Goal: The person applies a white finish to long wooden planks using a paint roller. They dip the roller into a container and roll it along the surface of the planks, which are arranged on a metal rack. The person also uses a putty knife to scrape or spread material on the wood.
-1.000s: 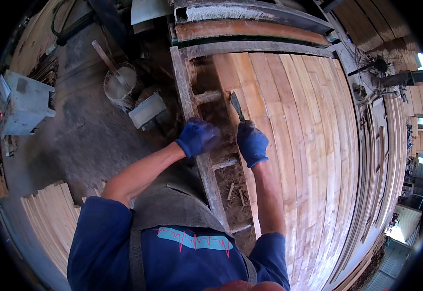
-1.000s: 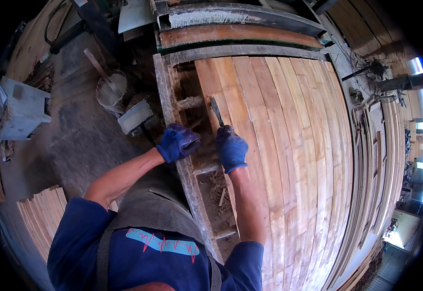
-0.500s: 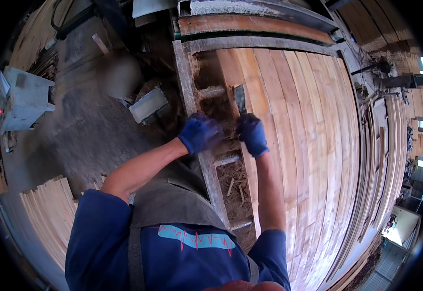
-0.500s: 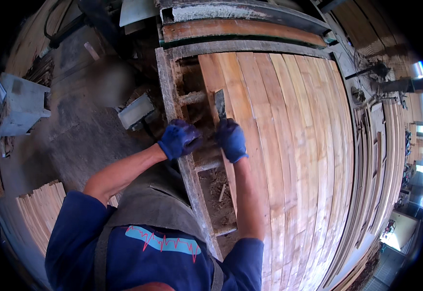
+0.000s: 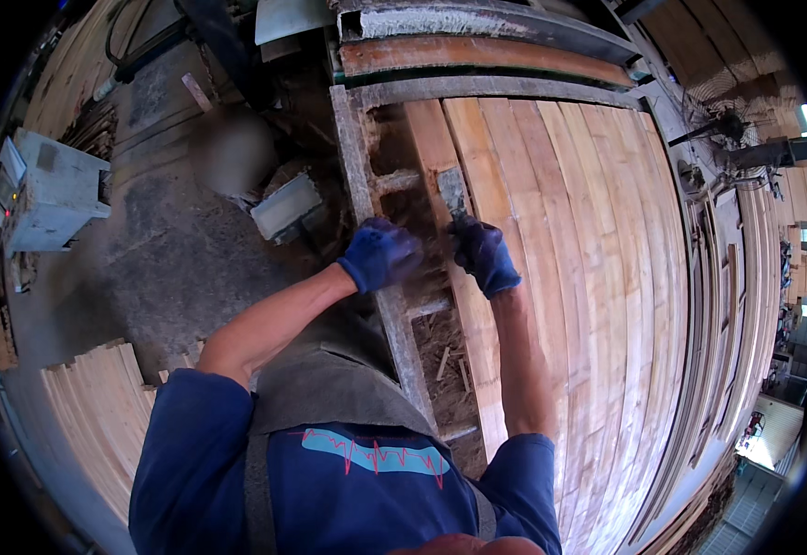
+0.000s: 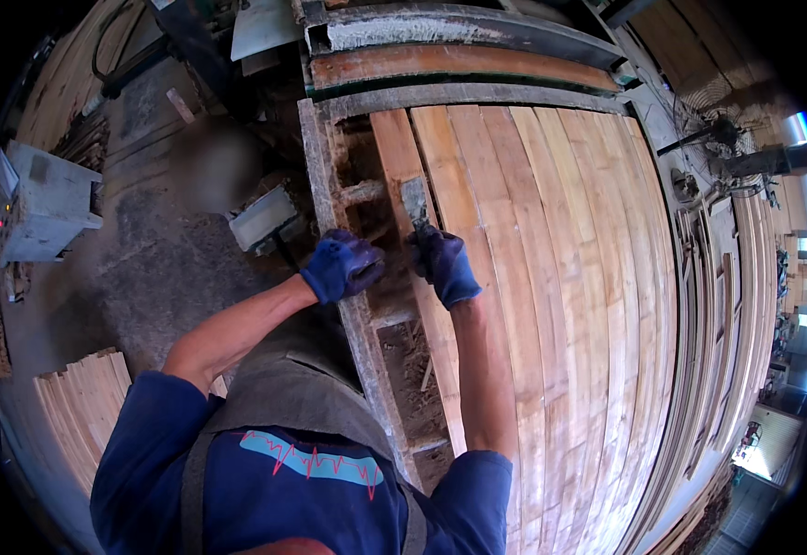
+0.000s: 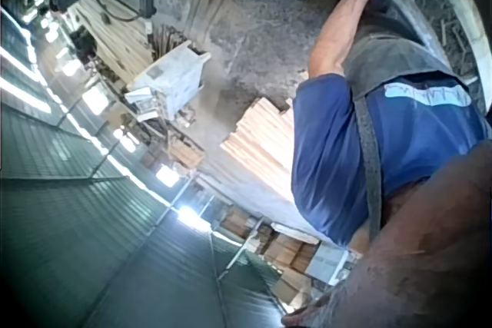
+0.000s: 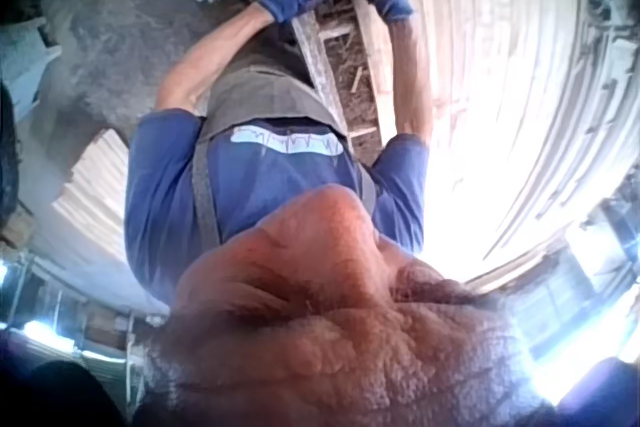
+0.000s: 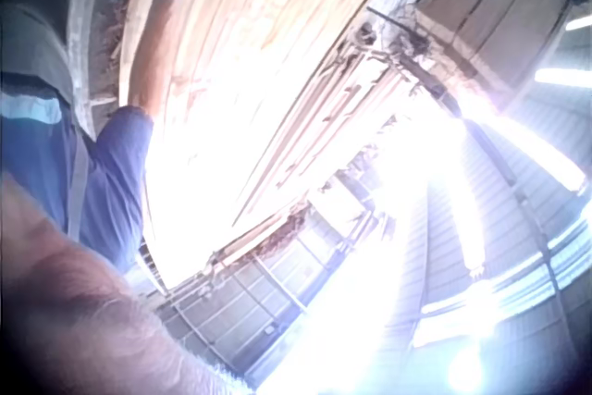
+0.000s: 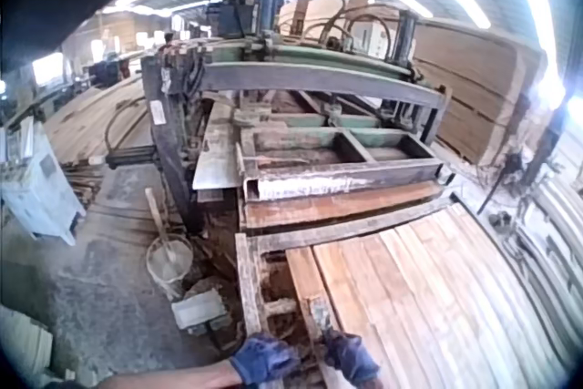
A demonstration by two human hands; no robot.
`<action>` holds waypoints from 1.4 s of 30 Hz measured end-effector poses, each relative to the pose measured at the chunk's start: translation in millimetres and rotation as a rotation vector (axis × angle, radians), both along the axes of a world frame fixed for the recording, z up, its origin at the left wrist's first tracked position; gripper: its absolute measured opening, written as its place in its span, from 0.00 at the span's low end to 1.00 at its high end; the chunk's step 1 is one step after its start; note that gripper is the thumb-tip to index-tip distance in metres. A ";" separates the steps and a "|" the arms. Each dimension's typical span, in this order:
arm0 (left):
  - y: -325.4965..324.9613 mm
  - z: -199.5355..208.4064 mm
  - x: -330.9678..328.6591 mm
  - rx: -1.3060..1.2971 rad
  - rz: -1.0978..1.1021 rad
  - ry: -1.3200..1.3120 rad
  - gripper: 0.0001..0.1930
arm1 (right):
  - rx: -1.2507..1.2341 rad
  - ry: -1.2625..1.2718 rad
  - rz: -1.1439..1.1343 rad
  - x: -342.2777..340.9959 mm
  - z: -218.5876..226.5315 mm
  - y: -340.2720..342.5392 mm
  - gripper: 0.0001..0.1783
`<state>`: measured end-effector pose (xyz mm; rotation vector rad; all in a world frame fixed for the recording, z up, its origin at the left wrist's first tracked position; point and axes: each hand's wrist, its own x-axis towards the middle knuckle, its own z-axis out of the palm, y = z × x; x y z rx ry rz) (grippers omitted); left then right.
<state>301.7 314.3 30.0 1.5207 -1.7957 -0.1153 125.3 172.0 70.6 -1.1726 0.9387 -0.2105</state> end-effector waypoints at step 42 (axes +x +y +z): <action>-6.0 3.5 0.0 0.047 0.019 0.010 0.08 | -0.237 0.164 -0.032 -21.2 14.3 5.8 0.21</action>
